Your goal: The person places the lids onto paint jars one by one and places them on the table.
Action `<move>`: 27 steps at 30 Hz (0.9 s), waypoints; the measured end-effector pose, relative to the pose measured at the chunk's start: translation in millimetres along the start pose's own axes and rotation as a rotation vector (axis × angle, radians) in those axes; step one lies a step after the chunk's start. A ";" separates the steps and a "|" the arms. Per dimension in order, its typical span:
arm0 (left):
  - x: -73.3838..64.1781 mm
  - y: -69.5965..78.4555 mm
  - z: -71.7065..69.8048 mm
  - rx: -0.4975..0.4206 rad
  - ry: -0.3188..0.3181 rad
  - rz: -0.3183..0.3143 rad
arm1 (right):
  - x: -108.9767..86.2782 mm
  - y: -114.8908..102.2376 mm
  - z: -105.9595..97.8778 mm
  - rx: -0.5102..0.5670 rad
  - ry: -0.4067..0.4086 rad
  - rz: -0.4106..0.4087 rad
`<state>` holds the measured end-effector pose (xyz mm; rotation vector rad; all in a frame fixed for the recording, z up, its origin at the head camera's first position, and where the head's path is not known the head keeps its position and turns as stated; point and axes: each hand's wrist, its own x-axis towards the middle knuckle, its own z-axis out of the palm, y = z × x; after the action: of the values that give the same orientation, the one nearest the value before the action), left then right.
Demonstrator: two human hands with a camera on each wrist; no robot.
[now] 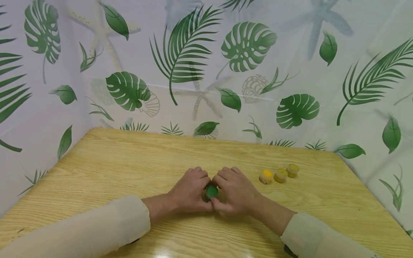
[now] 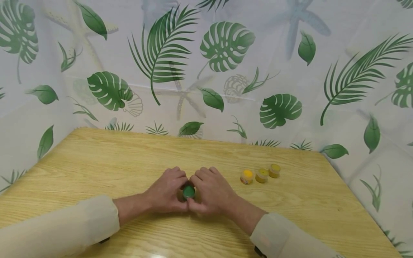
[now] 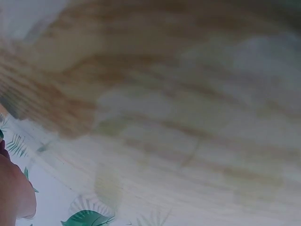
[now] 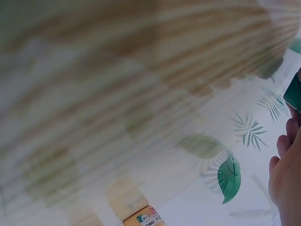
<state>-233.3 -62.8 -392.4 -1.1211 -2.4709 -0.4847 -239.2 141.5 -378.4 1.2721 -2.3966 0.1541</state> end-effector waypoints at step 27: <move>0.2 0.1 1.1 0.004 0.016 0.017 | -0.3 0.1 1.5 -0.061 0.010 0.014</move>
<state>-233.5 -62.1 -393.2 -1.1320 -2.4454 -0.4817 -239.6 141.3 -379.8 1.2239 -2.3839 0.0901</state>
